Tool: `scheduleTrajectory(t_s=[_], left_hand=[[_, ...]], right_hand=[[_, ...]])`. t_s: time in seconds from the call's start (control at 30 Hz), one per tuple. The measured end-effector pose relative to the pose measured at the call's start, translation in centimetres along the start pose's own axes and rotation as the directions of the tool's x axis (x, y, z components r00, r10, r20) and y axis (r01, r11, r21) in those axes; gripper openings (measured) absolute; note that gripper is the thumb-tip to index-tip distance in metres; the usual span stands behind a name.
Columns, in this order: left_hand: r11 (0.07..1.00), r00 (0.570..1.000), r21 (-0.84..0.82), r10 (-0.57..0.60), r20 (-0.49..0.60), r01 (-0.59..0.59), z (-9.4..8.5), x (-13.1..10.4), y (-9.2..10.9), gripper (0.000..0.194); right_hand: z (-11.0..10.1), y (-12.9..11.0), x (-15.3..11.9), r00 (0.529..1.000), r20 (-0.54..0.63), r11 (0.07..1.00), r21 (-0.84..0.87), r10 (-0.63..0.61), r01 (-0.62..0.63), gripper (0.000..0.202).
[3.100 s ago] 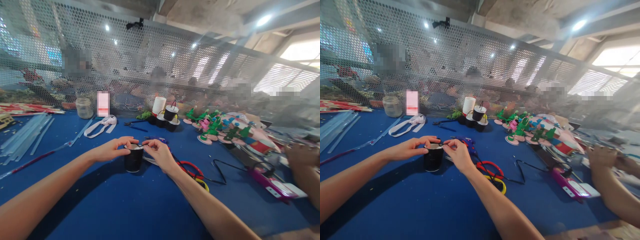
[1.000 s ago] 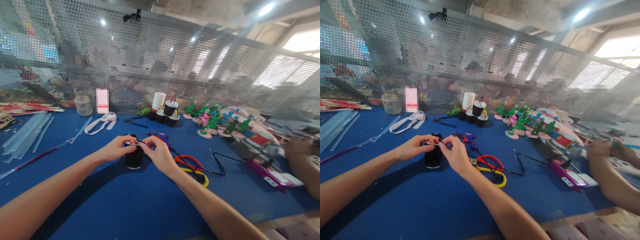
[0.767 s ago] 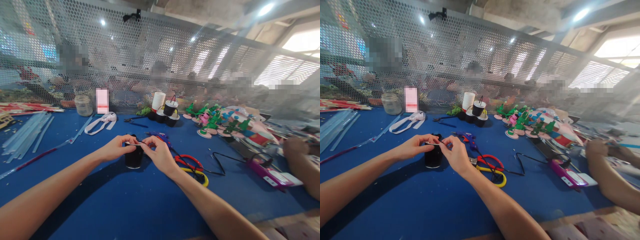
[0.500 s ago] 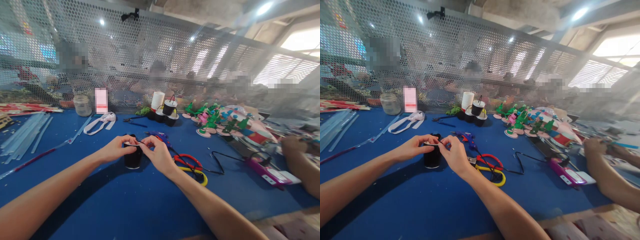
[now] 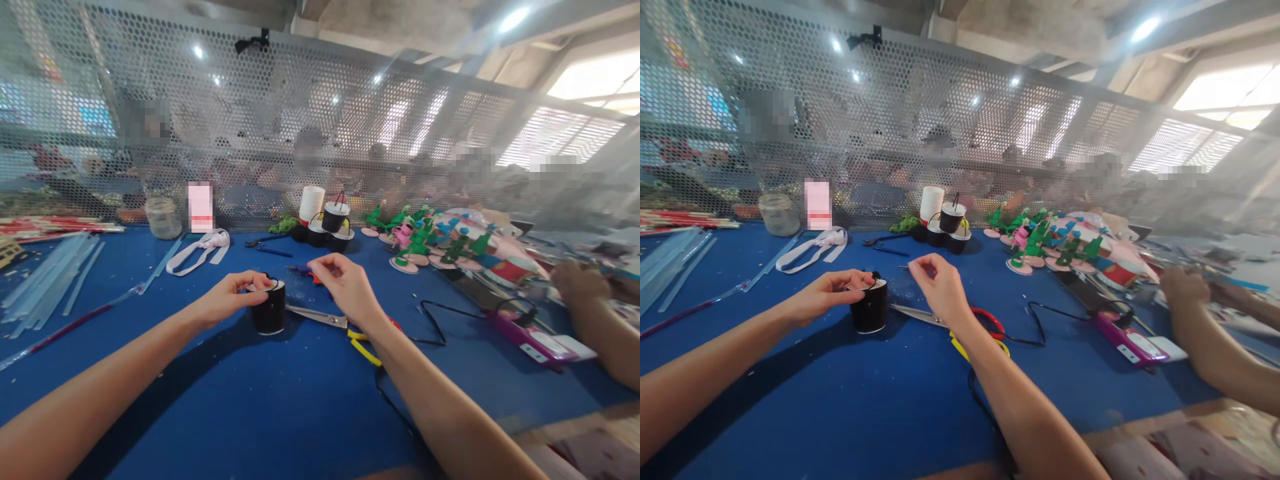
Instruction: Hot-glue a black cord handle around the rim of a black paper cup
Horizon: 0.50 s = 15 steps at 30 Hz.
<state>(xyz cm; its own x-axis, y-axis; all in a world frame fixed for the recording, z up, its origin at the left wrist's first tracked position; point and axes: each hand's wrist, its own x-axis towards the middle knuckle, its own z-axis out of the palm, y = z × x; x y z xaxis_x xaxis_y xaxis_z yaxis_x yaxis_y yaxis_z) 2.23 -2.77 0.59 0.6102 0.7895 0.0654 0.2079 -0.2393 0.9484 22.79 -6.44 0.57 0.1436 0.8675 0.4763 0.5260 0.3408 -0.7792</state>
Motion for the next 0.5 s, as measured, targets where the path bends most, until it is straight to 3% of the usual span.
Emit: scheduleTrajectory(t_s=[0.07,0.17,0.23,0.4,0.5], left_hand=[[1.000,1.000,-0.014,-0.006,0.001,0.006,0.0,0.0,-0.1,0.013],[1.000,1.000,-0.011,-0.013,0.001,0.013,0.0,0.0,-0.2,0.014],[1.000,1.000,0.018,-0.005,-0.001,0.005,-0.1,0.1,-0.4,0.013],[0.985,0.998,0.160,0.070,0.009,-0.070,-0.1,0.1,-0.6,0.013],[0.973,0.994,0.201,0.109,0.031,-0.113,0.1,0.0,-0.5,0.013]], right_hand=[[-0.9,0.8,0.7,1.000,-0.013,0.982,-0.185,0.027,-0.029,0.018],[-1.6,2.5,1.4,0.995,0.042,0.874,-0.482,0.095,-0.063,0.010],[-1.7,3.3,1.7,0.988,0.077,0.828,-0.556,0.133,-0.068,0.003],[-1.1,2.4,1.1,0.986,0.142,0.859,-0.512,0.087,-0.002,0.008],[0.1,0.3,0.3,0.956,0.292,0.944,-0.301,-0.044,0.136,0.017]])
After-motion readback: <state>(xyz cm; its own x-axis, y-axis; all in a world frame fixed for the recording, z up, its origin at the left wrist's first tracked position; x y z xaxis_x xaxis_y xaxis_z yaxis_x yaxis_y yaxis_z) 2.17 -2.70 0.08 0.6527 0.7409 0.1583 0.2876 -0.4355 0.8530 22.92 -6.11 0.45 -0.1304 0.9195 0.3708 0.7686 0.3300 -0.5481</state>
